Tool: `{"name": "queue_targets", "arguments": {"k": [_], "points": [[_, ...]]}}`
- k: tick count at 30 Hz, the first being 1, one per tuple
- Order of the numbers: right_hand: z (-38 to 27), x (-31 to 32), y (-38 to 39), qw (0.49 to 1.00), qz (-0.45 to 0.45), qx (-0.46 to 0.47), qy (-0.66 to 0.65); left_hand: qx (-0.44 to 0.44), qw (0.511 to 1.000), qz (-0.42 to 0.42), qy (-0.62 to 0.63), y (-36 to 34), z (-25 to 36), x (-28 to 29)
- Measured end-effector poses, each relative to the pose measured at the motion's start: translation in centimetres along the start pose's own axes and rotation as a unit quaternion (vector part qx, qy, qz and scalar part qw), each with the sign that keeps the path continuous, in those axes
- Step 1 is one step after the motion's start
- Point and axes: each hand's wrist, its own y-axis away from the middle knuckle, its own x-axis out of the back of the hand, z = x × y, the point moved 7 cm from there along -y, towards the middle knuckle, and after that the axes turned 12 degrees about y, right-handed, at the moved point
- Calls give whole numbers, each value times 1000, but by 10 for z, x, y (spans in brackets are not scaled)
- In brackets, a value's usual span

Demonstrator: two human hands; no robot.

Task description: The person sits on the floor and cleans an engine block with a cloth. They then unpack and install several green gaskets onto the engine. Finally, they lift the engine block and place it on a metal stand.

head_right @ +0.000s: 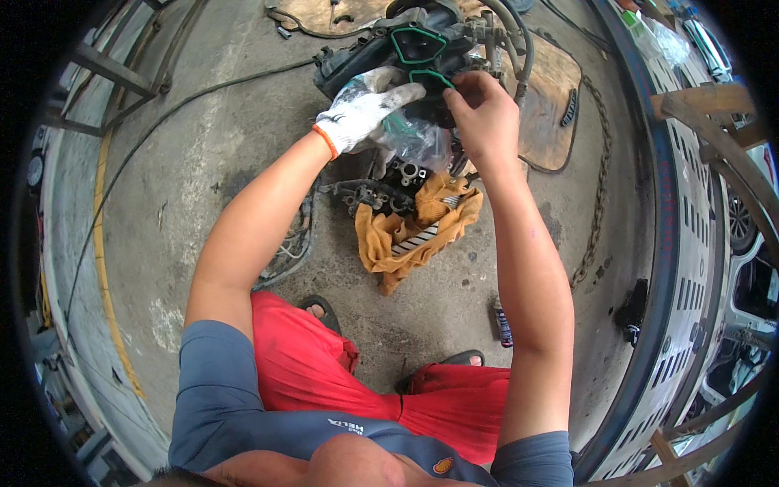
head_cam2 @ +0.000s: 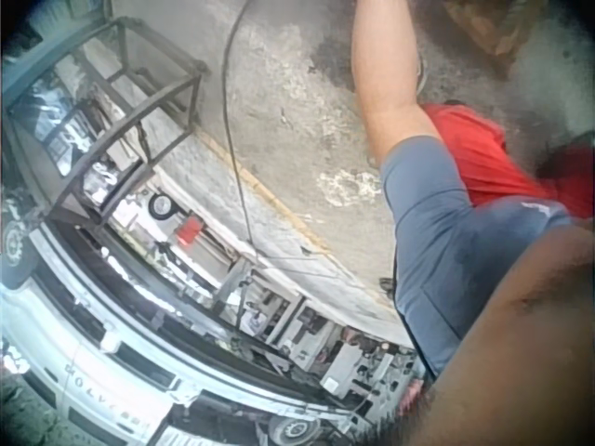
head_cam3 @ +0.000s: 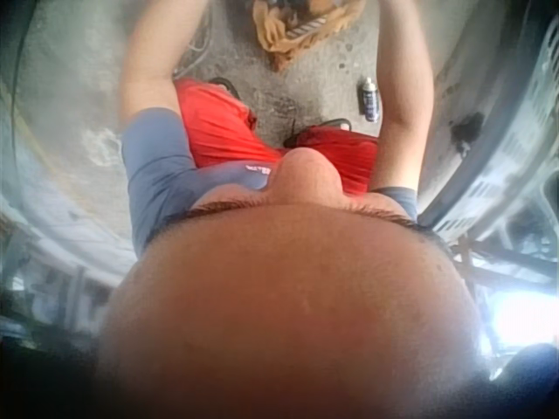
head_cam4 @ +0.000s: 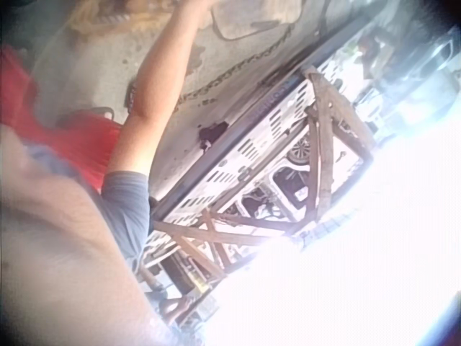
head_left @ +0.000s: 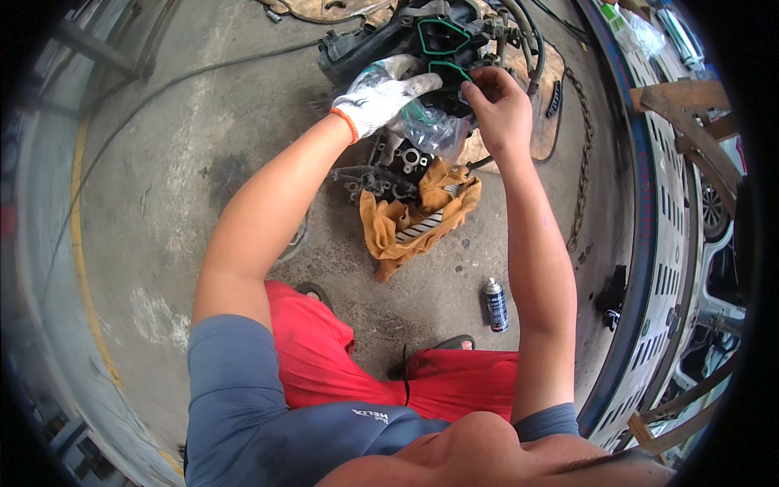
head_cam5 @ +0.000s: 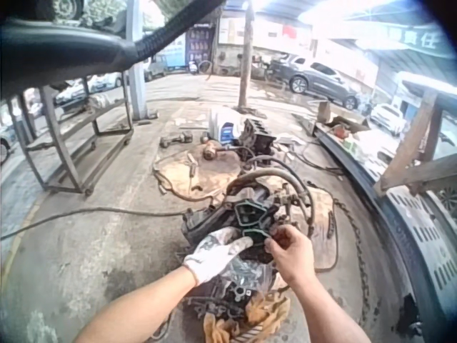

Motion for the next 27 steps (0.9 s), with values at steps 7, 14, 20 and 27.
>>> {"name": "queue_targets", "arguments": {"k": [7,14,20,27], "points": [[10,-1,14,963,-144,-23,-227,-99,991,-58,-65,-10,-4,17],[10,-2,9,948,-183,-92,-244,-76,990,-25,-114,-2,-5,9],[11,-4,-2,995,-67,-52,-60,37,997,-59,27,-13,-34,1],[-1,2,1,999,37,-19,-2,-78,993,-66,-64,-15,-23,7]]}}
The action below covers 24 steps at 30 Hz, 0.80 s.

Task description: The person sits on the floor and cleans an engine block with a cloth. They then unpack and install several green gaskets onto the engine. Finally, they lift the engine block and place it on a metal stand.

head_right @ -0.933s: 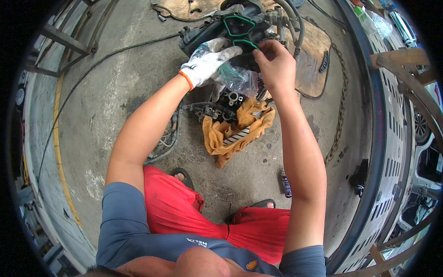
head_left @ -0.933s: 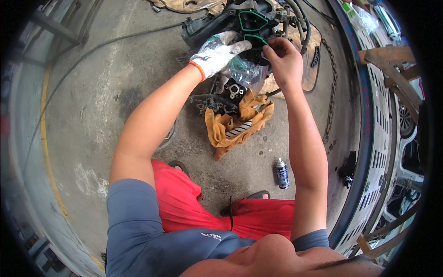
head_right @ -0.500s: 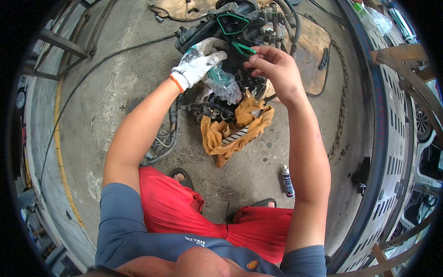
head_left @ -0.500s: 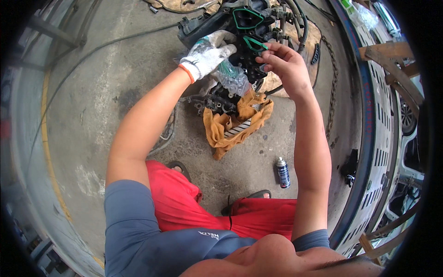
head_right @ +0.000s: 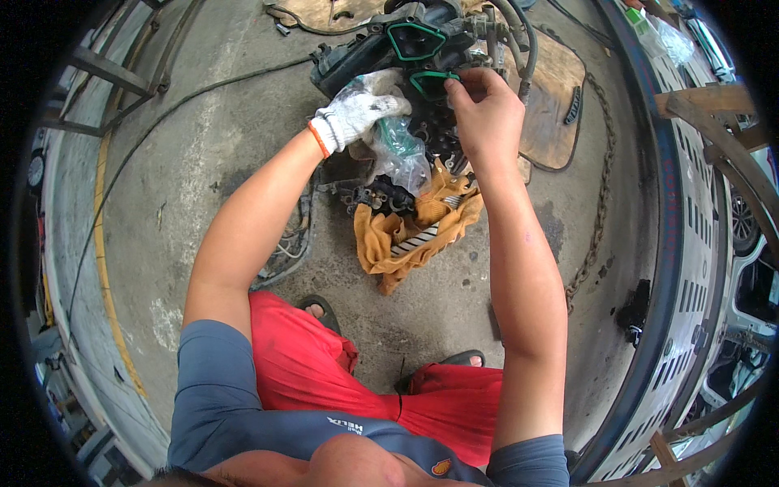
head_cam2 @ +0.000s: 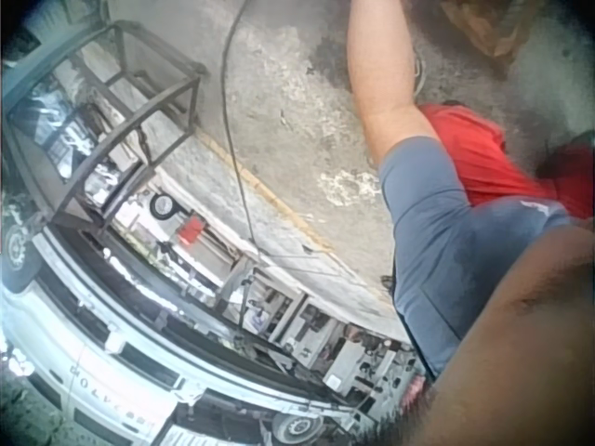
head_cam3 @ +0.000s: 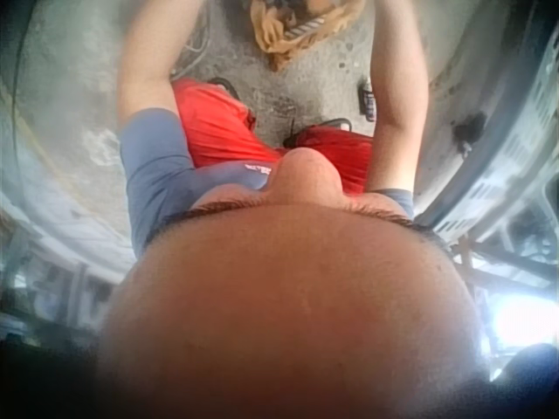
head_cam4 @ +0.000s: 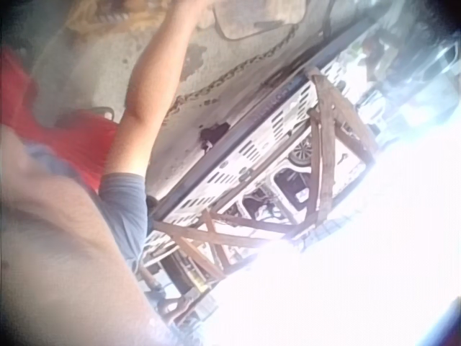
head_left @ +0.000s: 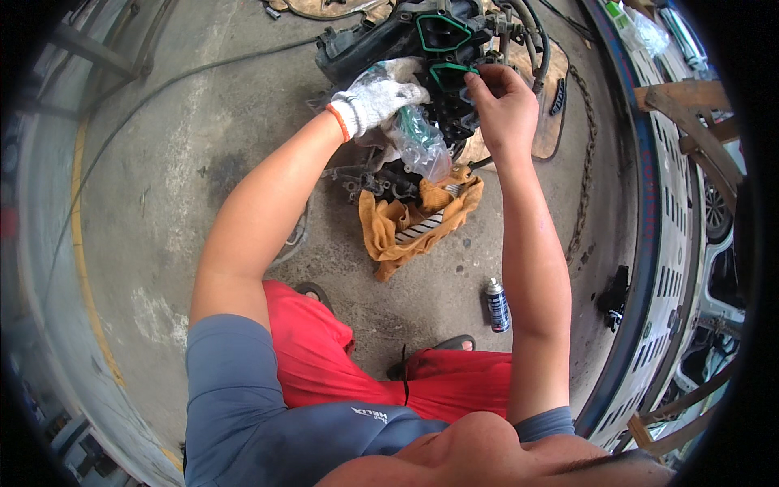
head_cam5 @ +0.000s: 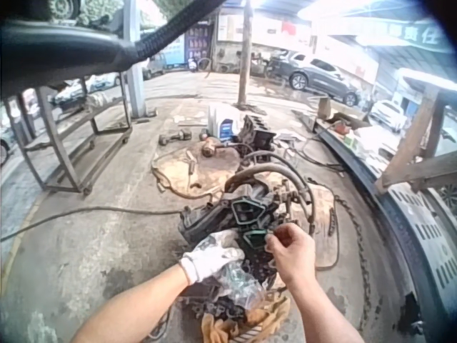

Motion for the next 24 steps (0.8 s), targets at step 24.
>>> {"name": "queue_targets", "arguments": {"k": [24], "points": [[7,-10,4,995,73,46,-49,45,998,32,-17,-10,8,-9]]}}
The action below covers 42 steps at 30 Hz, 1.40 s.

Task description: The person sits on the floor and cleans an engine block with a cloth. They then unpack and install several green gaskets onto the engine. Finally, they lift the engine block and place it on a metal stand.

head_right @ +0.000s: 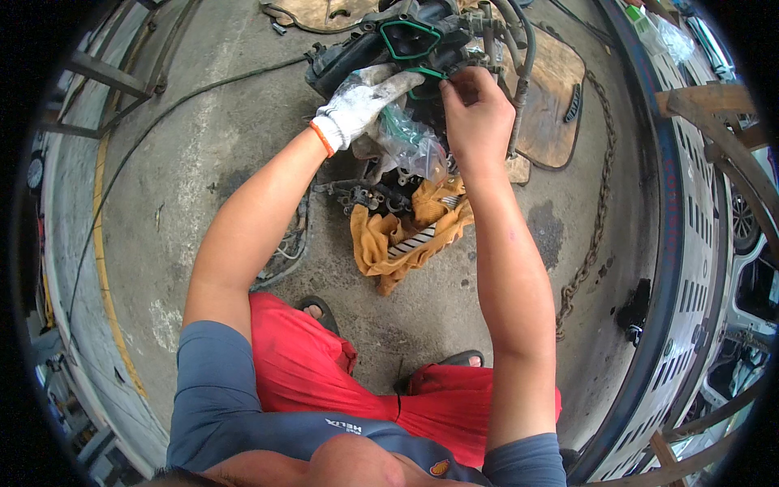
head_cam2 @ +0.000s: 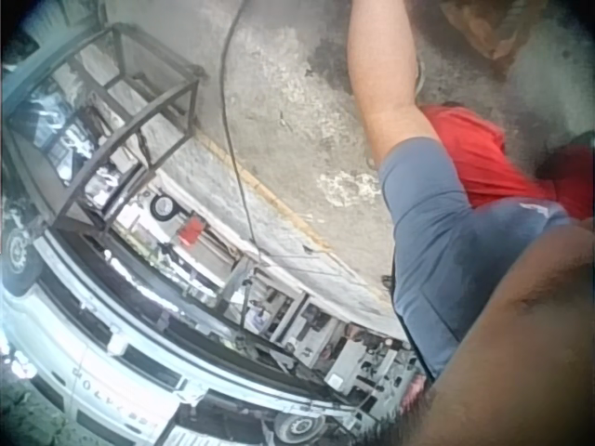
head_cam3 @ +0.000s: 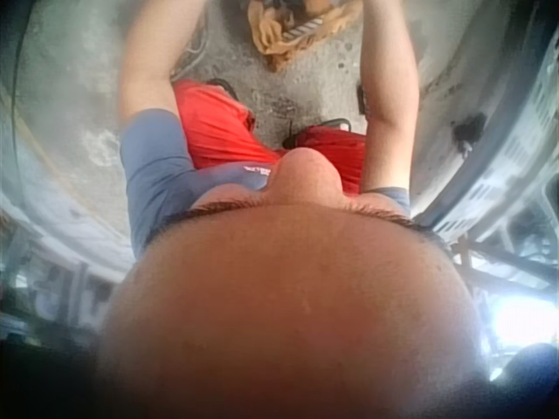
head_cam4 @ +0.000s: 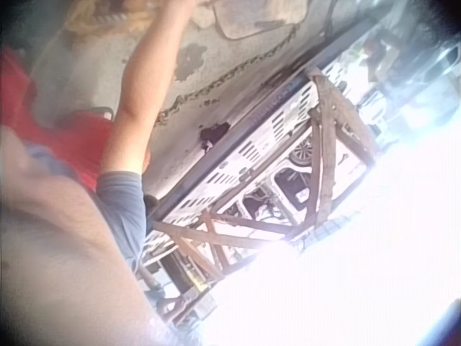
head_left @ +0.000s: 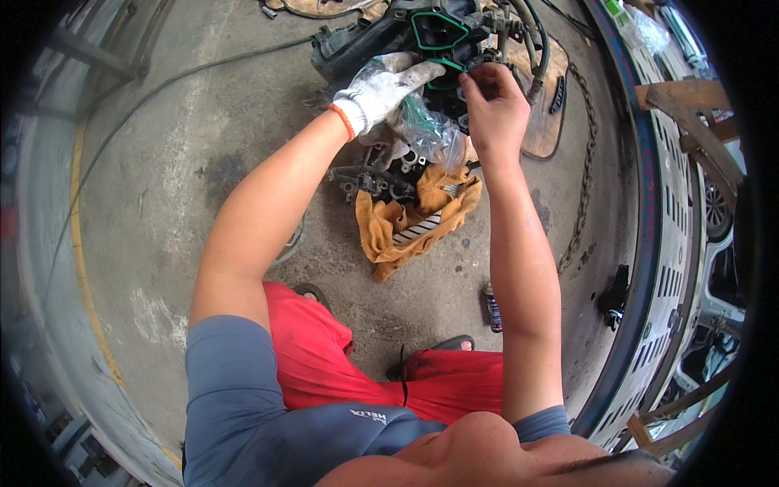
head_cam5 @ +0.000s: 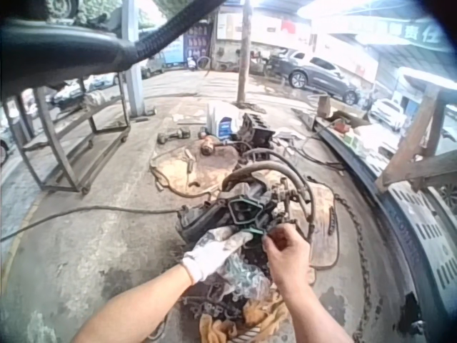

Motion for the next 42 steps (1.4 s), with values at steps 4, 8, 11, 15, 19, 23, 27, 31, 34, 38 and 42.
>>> {"name": "queue_targets", "arguments": {"k": [4,8,11,15,19,23,27,31,34,38,42], "points": [[3,0,2,1000,5,-9,5,-34,998,3,-48,-3,4,2],[7,-2,4,1000,14,-15,13,8,999,39,1,-7,-2,1],[11,-2,3,1000,18,-16,-3,7,999,42,1,-2,6,-1],[7,-2,3,1000,19,-3,-10,-44,996,58,-46,-7,-1,0],[4,-2,5,999,21,6,-35,-104,989,65,-82,-9,-1,0],[6,1,4,999,31,27,-16,33,996,41,-66,0,11,-8],[-7,4,5,998,28,57,20,-80,990,42,-109,-7,-1,-1],[-14,7,5,993,34,94,62,-46,997,51,-34,0,8,-4],[-15,6,4,992,40,100,70,-47,998,37,-6,-5,3,-2],[-17,7,3,992,42,94,79,-35,998,44,-19,-9,-3,-1],[-2,0,3,997,39,47,39,-68,992,78,-75,-10,-2,-1]]}}
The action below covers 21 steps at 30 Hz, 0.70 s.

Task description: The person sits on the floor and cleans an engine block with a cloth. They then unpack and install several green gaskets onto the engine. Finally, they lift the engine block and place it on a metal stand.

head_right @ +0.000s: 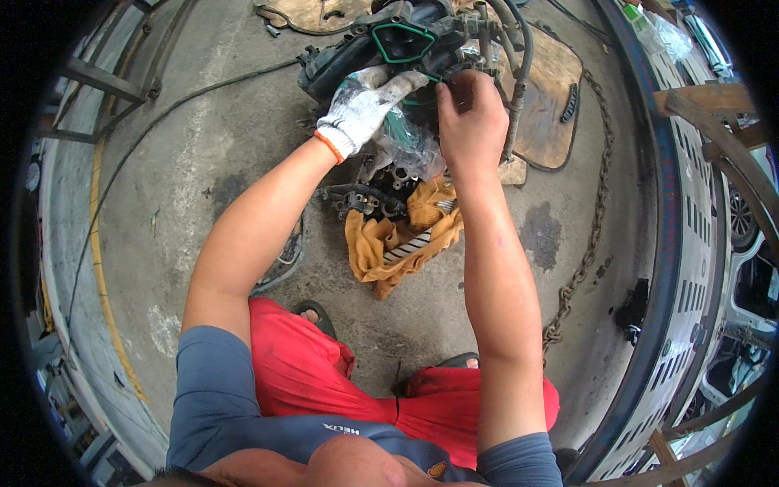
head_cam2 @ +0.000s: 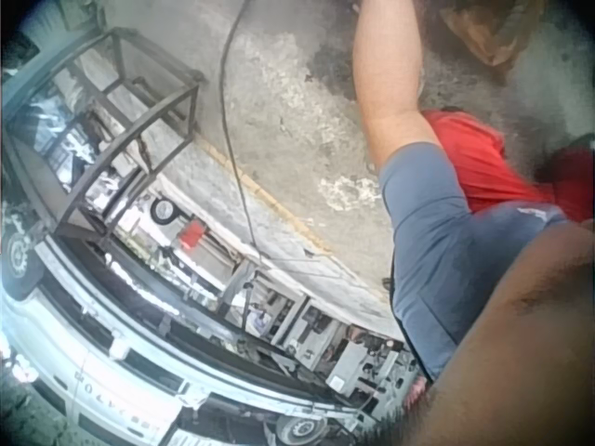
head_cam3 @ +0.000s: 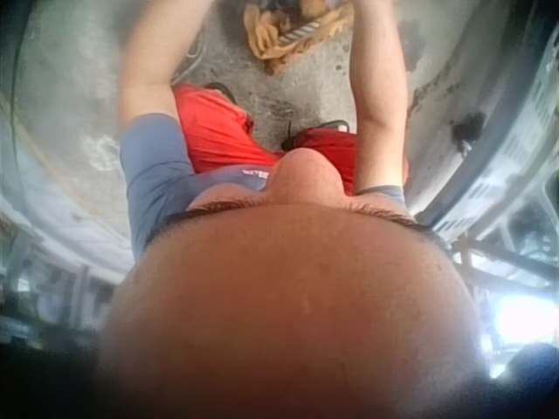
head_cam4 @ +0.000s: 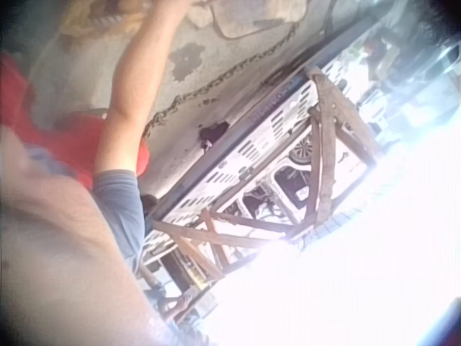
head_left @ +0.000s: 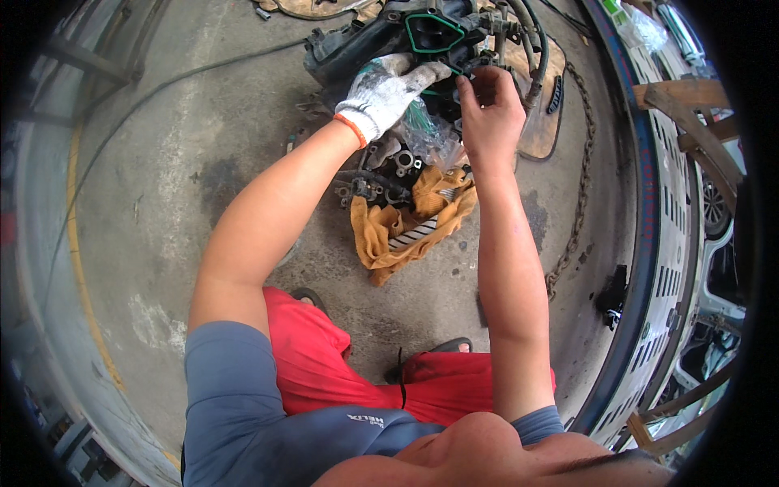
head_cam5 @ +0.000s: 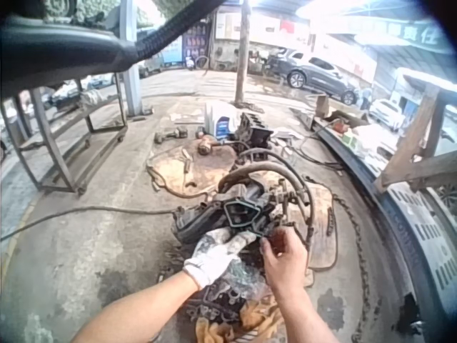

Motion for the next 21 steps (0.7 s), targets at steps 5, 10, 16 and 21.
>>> {"name": "queue_targets", "arguments": {"k": [5,10,16,21], "points": [[23,-11,6,996,-4,-77,-40,48,999,5,9,2,6,-1],[38,-19,12,981,-60,-146,-117,52,995,-60,60,5,-1,2],[34,-20,12,978,-80,-150,-124,79,989,-74,103,9,-6,2],[37,-22,12,981,-88,-143,-102,67,992,-78,73,4,-9,1]]}}
